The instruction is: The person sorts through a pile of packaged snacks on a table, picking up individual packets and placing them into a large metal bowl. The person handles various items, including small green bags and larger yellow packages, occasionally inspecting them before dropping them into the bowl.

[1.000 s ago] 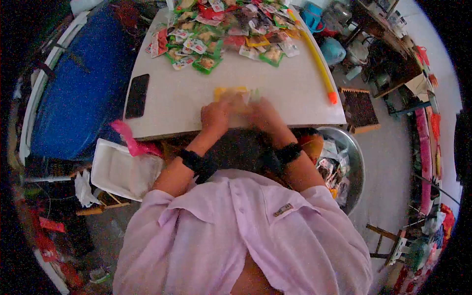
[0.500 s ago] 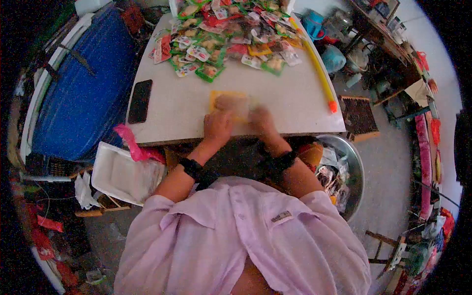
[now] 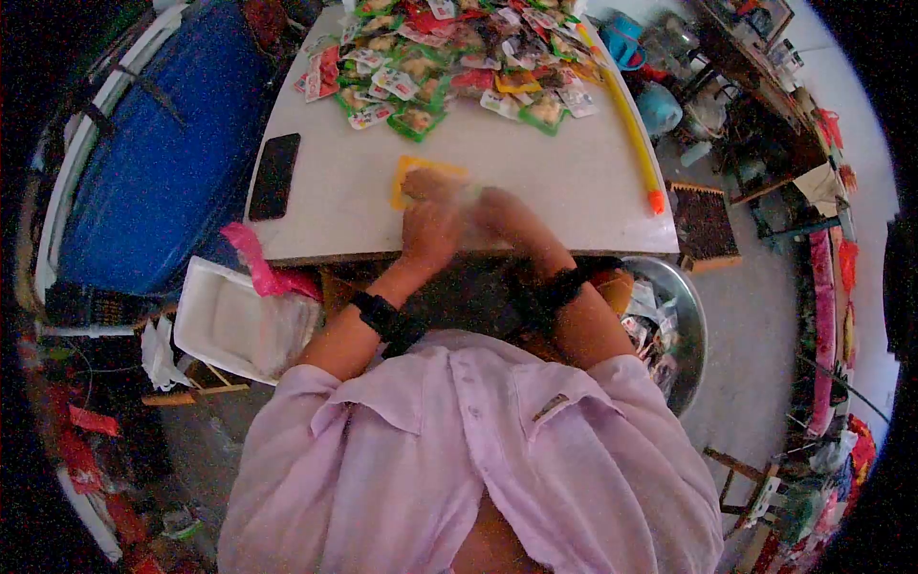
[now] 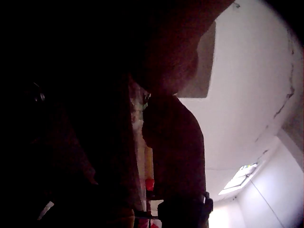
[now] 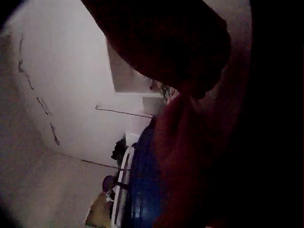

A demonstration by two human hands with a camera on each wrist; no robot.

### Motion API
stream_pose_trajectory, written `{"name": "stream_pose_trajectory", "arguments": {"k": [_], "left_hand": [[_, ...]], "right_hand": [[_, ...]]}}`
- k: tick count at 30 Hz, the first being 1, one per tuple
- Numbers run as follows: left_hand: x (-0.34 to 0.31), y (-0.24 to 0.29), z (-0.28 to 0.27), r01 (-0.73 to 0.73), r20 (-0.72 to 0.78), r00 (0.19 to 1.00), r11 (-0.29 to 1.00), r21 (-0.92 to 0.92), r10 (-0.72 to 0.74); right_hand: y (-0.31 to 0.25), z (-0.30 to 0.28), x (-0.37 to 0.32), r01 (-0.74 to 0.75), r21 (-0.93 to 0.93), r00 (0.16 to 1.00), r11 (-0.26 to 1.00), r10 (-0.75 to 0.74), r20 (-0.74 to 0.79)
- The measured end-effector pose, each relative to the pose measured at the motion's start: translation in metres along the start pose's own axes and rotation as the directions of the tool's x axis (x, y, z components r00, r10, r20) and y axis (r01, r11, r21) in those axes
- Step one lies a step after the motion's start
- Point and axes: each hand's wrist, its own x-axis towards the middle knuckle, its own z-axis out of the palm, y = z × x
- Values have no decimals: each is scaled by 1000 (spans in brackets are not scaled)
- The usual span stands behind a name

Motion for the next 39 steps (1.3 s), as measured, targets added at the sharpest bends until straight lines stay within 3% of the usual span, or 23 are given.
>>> {"name": "stream_pose_trajectory", "arguments": {"k": [2,3,4,5,6,7,9,10,12,13,15,17,18,21,24,27,30,33,36,39], "left_hand": [[3,0,-1,23,-15,1000,997,-79,-24],[5,0,-2,34,-22,999,992,-118,-37],[7,1,-7,91,65,994,990,-111,-85],[11,2,-13,147,151,980,984,-99,-131],[14,2,-15,197,235,957,977,-85,-173],[9,-3,-9,156,134,981,984,-90,-143],[-2,-16,7,71,-80,994,994,-89,-78],[0,-15,5,95,15,995,991,-89,-94],[2,-10,-3,149,205,970,986,-78,-130],[4,-10,-4,134,208,971,988,-76,-116],[6,-9,-4,106,216,972,992,-70,-89],[7,-9,-3,114,238,967,990,-81,-92],[7,-10,-3,119,249,964,989,-85,-94],[7,-14,-1,141,331,938,985,-97,-101],[11,-12,-7,171,385,914,982,-78,-128],[4,-17,4,111,273,959,990,-90,-83],[3,-17,4,50,142,989,991,-126,-32],[-1,-17,6,35,57,998,986,-162,-26],[2,-16,2,73,272,961,992,-104,-43],[8,-10,-4,172,404,904,984,-36,-143]], "right_hand": [[20,27,17,259,-348,945,901,-311,-101],[22,35,19,49,134,982,990,-23,-188],[14,38,19,-146,590,954,794,270,-128],[8,40,20,-271,888,871,371,488,62],[22,53,26,-273,711,905,649,423,-38],[47,74,33,-248,455,937,855,331,-112],[54,65,38,-171,5,983,985,171,-61],[32,35,35,-129,-133,990,983,135,37],[23,0,32,-68,-113,995,991,75,60],[34,-17,28,-51,40,998,998,52,-24],[67,-33,36,-93,154,970,984,124,-207],[89,-48,57,-216,-221,917,951,120,-380],[97,-56,67,-263,-534,906,804,16,-423],[123,-66,97,-373,-198,782,906,192,-593],[111,-78,114,-422,-373,806,827,153,-572],[126,-75,132,-339,-536,831,773,-20,-555],[131,-69,141,-415,-552,783,723,-26,-622],[95,-92,132,-383,-587,912,713,190,-364],[68,-103,106,-344,-434,893,832,147,-426],[61,-104,68,-170,-288,771,943,-55,-634]]}}
